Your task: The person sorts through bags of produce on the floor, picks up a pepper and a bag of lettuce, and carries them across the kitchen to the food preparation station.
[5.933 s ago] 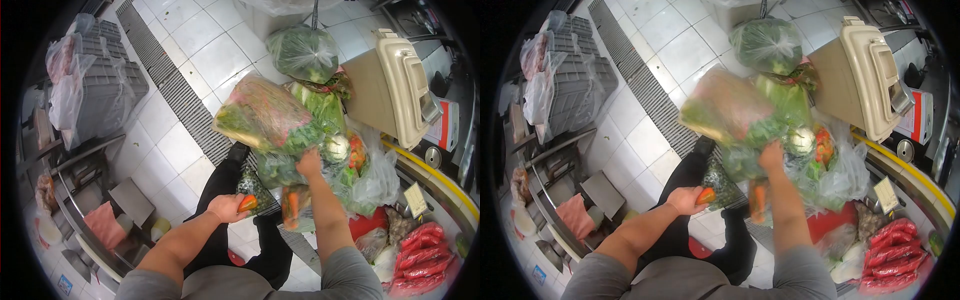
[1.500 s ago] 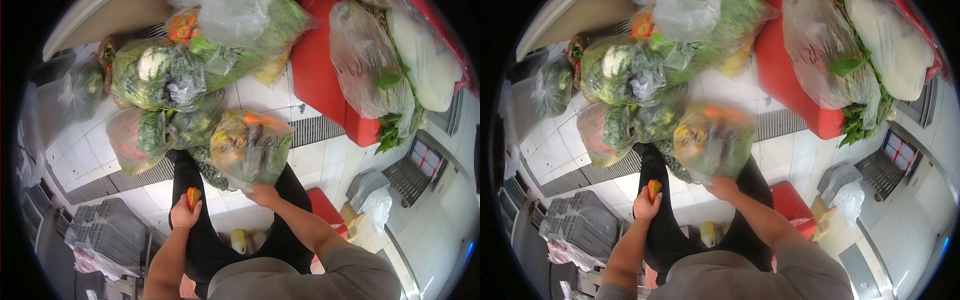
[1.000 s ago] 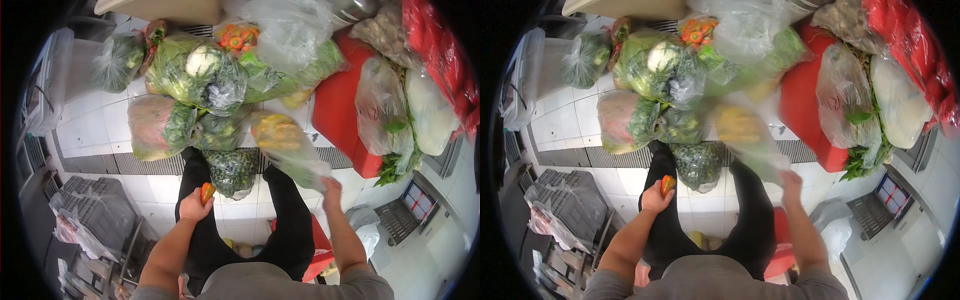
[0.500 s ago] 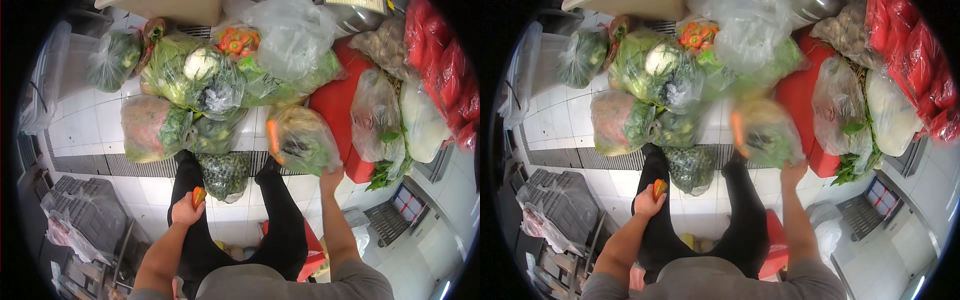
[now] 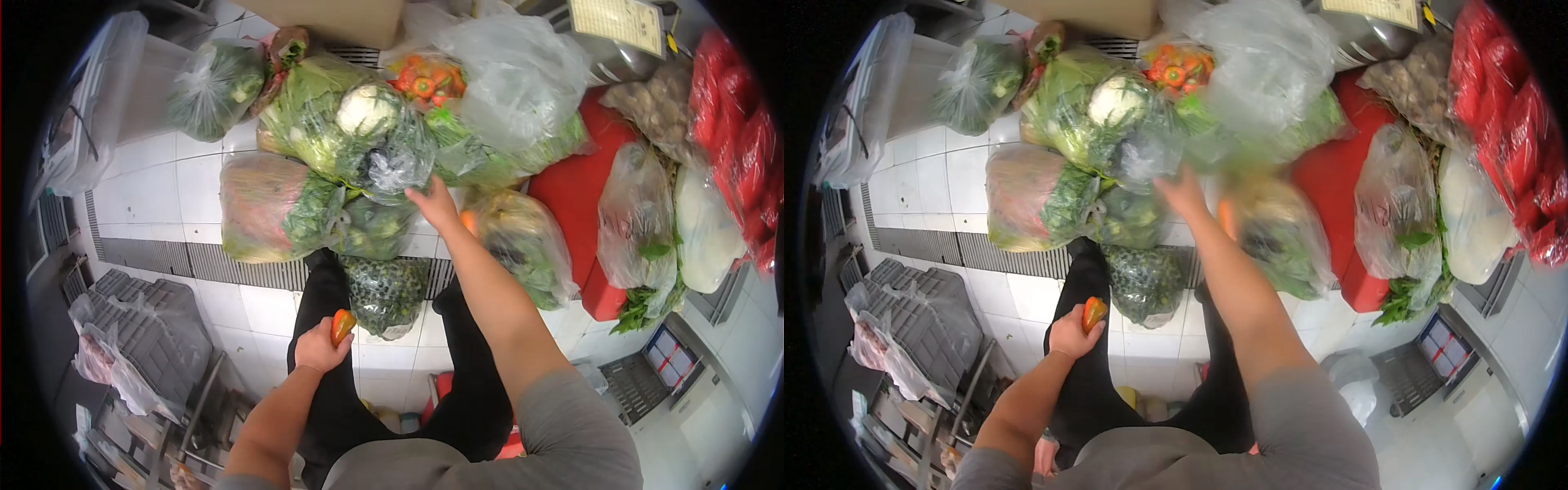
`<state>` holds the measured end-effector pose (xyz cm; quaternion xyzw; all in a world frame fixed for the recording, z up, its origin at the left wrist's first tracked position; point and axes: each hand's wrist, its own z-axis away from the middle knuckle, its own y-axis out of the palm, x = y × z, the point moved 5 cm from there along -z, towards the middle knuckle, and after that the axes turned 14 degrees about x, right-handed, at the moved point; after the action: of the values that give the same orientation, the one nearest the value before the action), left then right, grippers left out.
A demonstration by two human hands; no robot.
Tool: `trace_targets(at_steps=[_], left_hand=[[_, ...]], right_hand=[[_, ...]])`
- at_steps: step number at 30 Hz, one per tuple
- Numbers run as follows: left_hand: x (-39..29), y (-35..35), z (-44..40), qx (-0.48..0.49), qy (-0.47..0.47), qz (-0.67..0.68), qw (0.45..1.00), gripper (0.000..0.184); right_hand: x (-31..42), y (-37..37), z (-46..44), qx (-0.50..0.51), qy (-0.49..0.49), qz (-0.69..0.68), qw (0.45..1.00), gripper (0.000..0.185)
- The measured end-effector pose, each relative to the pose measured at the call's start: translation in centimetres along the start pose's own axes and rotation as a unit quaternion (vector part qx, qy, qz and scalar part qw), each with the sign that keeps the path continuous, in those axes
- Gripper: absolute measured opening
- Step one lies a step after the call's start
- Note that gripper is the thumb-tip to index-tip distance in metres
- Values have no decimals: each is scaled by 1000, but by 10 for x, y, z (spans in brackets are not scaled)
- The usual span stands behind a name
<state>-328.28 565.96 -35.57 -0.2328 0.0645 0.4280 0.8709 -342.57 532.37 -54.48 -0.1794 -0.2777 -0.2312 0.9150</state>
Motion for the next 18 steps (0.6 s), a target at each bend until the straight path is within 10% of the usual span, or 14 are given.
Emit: trace_targets(at_steps=[12,18], left_hand=[[26,-10,8,-16,13,37,999,46],[30,-18,11,-15,20,48,999,46]], right_hand=[[-4,26,-70,-88,-113,-12,990,62],[14,19,-43,-97,-20,-234,967,52]])
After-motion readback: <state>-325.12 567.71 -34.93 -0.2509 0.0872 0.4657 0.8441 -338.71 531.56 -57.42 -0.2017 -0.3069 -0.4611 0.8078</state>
